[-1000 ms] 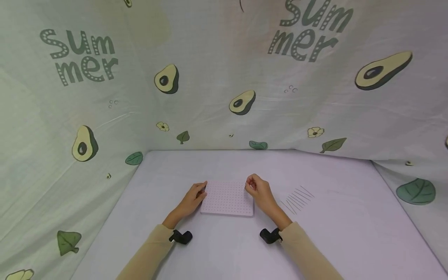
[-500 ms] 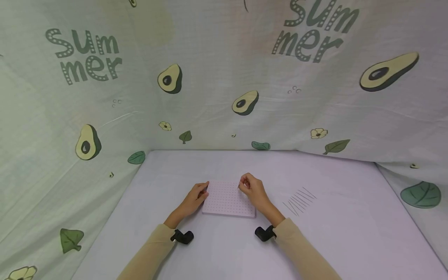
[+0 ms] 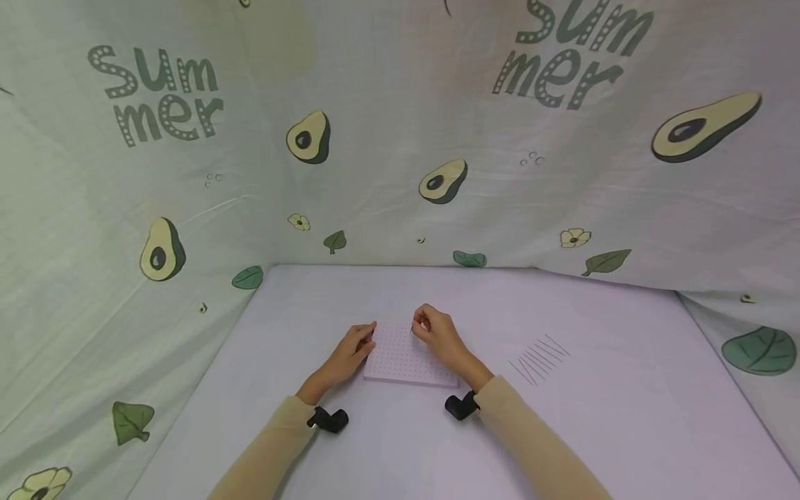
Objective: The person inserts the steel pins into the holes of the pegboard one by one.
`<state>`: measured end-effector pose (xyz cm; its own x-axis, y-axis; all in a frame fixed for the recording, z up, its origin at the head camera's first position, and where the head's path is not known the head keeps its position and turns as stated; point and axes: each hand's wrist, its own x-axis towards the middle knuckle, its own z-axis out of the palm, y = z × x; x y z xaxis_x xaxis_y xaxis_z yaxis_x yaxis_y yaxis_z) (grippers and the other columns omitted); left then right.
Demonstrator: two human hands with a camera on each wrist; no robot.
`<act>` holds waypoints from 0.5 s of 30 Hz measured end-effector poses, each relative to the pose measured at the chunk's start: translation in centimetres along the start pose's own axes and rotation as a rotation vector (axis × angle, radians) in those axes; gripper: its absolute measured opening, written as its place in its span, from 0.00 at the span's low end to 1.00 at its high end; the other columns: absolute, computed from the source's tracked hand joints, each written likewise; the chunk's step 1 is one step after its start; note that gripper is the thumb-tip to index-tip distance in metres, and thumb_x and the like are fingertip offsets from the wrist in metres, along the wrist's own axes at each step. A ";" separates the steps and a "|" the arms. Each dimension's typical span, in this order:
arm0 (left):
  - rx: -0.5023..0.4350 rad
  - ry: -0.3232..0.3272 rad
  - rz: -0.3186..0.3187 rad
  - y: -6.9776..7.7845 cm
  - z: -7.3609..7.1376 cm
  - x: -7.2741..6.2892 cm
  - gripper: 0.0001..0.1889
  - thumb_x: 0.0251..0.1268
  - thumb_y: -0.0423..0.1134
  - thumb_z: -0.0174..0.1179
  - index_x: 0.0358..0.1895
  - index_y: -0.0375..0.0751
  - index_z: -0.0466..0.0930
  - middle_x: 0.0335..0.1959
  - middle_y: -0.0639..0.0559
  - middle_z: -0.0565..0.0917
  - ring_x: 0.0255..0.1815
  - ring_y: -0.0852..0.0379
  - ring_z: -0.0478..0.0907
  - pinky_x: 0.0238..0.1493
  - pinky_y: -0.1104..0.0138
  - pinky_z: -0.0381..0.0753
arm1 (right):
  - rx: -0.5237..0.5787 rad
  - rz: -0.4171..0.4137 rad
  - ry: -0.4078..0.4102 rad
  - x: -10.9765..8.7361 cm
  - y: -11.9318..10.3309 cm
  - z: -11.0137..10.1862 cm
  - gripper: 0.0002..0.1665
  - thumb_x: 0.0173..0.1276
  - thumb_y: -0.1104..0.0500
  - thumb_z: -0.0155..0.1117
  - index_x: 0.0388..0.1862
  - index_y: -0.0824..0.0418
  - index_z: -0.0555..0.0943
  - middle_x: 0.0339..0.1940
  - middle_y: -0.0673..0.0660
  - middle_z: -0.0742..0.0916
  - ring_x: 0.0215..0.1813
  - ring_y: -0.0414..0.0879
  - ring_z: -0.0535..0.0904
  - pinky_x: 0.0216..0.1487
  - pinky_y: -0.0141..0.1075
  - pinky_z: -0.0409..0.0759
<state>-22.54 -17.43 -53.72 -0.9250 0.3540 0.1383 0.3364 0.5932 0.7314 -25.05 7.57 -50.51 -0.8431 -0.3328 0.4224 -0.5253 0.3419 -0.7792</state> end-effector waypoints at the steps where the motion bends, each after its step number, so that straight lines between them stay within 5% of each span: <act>1: 0.005 0.000 0.001 0.0 0.0 0.0 0.25 0.79 0.32 0.49 0.73 0.27 0.60 0.60 0.34 0.69 0.52 0.49 0.70 0.55 0.55 0.74 | 0.001 -0.005 -0.007 0.1 0.0 0.1 0.02 0.68 0.68 0.62 0.36 0.66 0.77 0.26 0.49 0.78 0.29 0.40 0.67 0.29 0.29 0.66; 15: 0.000 0.002 0.006 0.3 -0.3 0.1 0.25 0.78 0.32 0.49 0.73 0.25 0.61 0.60 0.33 0.69 0.52 0.49 0.70 0.55 0.53 0.73 | 0.014 -0.003 -0.066 1.3 -0.4 2.4 0.02 0.70 0.67 0.62 0.38 0.66 0.78 0.27 0.50 0.76 0.30 0.42 0.68 0.31 0.30 0.68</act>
<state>-22.56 -17.41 -53.27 -0.9234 0.3559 0.1441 0.3417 0.5908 0.7309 -25.69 4.89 -50.72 -0.8317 -0.3915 0.3936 -0.5260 0.3289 -0.7843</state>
